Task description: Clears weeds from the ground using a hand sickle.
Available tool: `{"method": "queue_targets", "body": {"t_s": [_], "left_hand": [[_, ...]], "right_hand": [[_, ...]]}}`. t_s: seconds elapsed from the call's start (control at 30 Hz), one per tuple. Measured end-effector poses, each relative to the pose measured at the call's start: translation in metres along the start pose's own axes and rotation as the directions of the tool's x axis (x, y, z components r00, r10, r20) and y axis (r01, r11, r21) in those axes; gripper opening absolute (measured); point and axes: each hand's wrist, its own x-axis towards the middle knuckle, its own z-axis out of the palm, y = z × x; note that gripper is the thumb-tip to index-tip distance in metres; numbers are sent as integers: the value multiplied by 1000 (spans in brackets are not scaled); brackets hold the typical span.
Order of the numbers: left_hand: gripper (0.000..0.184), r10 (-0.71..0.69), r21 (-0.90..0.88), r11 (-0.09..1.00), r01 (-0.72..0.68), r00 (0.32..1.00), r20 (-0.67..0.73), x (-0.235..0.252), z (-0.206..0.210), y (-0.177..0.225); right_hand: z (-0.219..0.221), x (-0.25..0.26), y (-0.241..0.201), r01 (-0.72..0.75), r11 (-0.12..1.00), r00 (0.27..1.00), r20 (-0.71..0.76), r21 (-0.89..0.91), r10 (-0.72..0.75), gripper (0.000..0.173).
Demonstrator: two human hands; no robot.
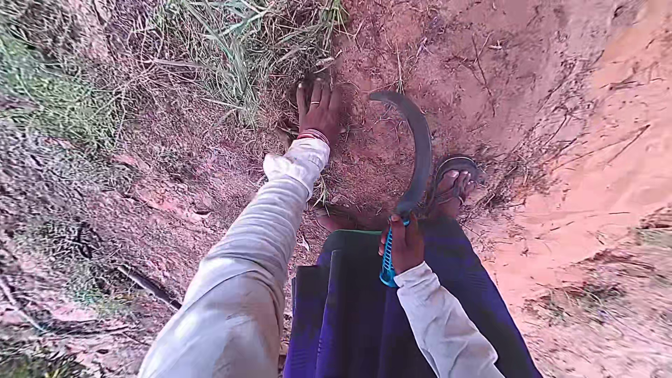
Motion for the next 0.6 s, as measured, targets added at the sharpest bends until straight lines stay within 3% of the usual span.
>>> {"method": "queue_targets", "body": {"t_s": [0.03, 0.07, 0.2, 0.4, 0.47, 0.53, 0.6], "left_hand": [[92, -17, 35, 999, 14, 997, 80, 10, 14, -1], [93, -64, 55, 997, 57, 988, 143, 18, 26, -6], [72, -113, 61, 993, 103, 973, 203, 14, 32, -36], [62, -141, 64, 990, 128, 949, 281, 7, 15, -56], [73, -141, 24, 990, 139, 959, 247, 10, 19, -66], [66, -157, -66, 982, 176, 963, 219, 11, 24, -73], [55, -175, -104, 975, 197, 966, 190, 11, 30, -76]], "right_hand": [[-2, 3, 0, 7, 1000, 1000, 6, -16, -7, 33], [-4, 6, 0, 11, 1000, 1000, 16, -27, -11, 35], [-18, 15, 2, -4, 996, 996, 90, -87, 12, 36], [-13, 53, 2, 83, 962, 975, 222, -259, -25, 43], [4, 87, -8, 43, 893, 962, 259, -448, 83, 44], [29, 125, -13, -38, 786, 929, 268, -617, 256, 51], [43, 138, 4, -70, 744, 915, 254, -664, 313, 53]]}}
